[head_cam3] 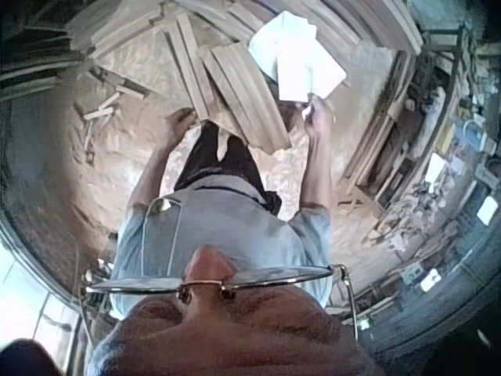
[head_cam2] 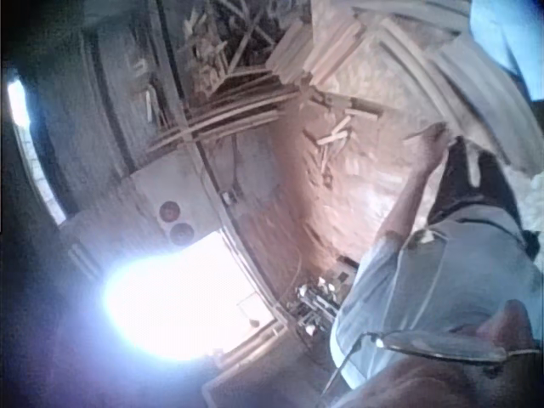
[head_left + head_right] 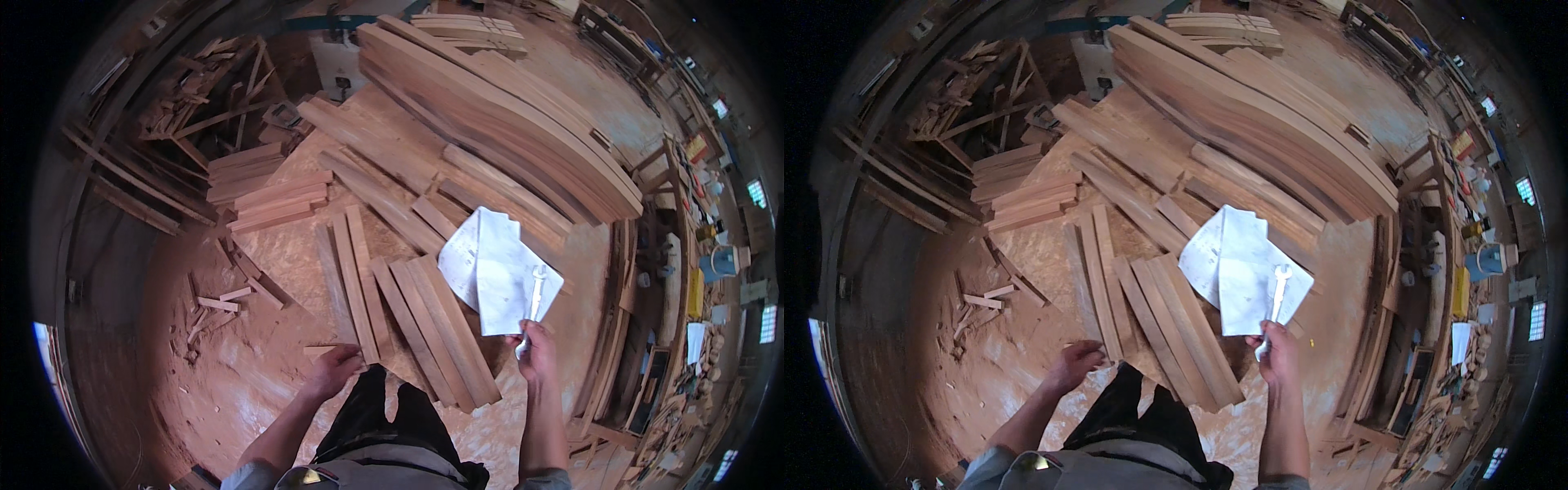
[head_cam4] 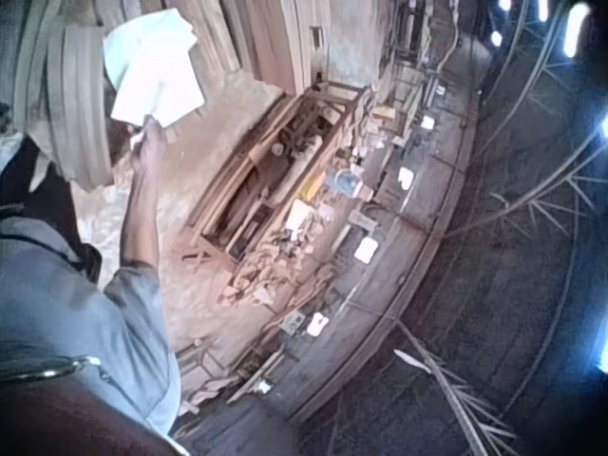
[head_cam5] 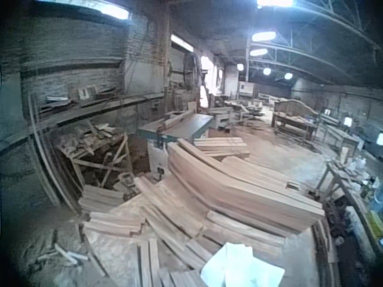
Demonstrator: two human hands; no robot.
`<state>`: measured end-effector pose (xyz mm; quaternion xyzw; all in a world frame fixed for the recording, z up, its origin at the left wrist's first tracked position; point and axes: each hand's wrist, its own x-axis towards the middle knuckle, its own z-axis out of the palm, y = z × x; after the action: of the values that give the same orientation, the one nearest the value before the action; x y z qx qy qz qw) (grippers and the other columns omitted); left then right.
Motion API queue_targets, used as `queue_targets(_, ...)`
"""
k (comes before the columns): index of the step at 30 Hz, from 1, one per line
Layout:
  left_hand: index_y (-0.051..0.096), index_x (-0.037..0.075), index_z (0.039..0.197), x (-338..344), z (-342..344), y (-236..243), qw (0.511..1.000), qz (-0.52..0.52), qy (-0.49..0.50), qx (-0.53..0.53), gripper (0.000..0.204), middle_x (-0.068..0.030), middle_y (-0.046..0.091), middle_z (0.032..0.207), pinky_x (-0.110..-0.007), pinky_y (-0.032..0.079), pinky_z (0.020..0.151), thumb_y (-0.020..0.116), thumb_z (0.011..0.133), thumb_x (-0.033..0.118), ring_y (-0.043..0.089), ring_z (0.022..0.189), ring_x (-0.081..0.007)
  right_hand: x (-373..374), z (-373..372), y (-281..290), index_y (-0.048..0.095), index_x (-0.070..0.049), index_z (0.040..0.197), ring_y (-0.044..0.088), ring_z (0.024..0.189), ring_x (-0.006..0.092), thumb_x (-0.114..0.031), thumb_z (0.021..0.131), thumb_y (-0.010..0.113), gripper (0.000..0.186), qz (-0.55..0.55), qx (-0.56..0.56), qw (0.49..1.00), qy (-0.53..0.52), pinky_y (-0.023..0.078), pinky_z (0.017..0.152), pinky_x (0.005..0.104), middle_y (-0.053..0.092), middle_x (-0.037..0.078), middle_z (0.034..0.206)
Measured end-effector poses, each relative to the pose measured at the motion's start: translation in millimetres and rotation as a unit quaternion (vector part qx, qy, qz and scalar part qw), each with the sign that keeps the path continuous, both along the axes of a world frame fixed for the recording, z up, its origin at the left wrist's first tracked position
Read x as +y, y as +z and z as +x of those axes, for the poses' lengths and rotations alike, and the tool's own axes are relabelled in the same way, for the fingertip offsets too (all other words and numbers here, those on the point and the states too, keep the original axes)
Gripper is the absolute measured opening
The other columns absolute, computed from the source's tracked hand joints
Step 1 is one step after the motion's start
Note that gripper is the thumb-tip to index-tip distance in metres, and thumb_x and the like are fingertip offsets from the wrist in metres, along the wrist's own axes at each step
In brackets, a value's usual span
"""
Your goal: The person writes on a piece of paper, measures wooden boards with a tape measure, and marks the wood using a pen while the boards are secured in a workbench clamp.
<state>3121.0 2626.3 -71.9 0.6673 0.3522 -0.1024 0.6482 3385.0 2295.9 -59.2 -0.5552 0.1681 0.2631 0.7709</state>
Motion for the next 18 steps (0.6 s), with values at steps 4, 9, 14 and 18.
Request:
queue_targets(4,0.041,-0.004,0.145,-23.1,65.1,33.9,0.971,-0.236,-0.004,-0.050,0.064,-0.0166,0.061,0.130,-0.037,0.053,0.091,0.061,0.099,0.035,0.063,0.114,-0.0256,28.3,-30.4,40.0,0.060,-0.004,0.096,0.067,0.071,0.0216,-0.023,0.099,0.058,0.020,0.036,-0.032,0.999,0.001,0.056,0.066,0.0325,0.067,0.010,0.085)
queue_targets(9,0.049,0.007,0.137,-44.6,124.5,4.9,0.849,-0.527,0.033,-0.035,0.058,-0.0124,0.062,0.126,-0.041,0.052,0.094,0.053,0.099,0.052,0.062,0.115,-0.0261,86.4,-113.1,74.9,0.061,0.003,0.103,0.068,0.076,0.0246,-0.015,0.097,0.056,0.019,0.007,0.047,0.994,0.101,0.055,0.072,0.0338,0.068,0.014,0.091)
queue_targets(14,0.061,0.016,0.124,-43.8,124.4,-3.4,0.841,-0.539,-0.024,0.043,0.053,-0.0047,0.066,0.117,-0.041,0.045,0.094,0.046,0.099,0.060,0.061,0.111,-0.0217,89.8,-155.0,65.8,0.066,0.004,0.102,0.065,0.085,0.0188,-0.004,0.094,0.056,0.015,-0.006,0.003,0.980,0.200,0.052,0.071,0.0308,0.064,0.009,0.099)
queue_targets(18,0.048,0.012,0.143,-39.9,101.4,23.6,0.822,-0.569,-0.033,0.016,0.069,-0.0117,0.058,0.137,-0.043,0.047,0.102,0.044,0.098,0.064,0.059,0.120,-0.0250,105.4,-160.4,102.7,0.068,0.003,0.092,0.062,0.087,0.0162,-0.007,0.091,0.063,0.011,-0.006,-0.027,0.975,0.220,0.048,0.081,0.0307,0.063,0.007,0.101)
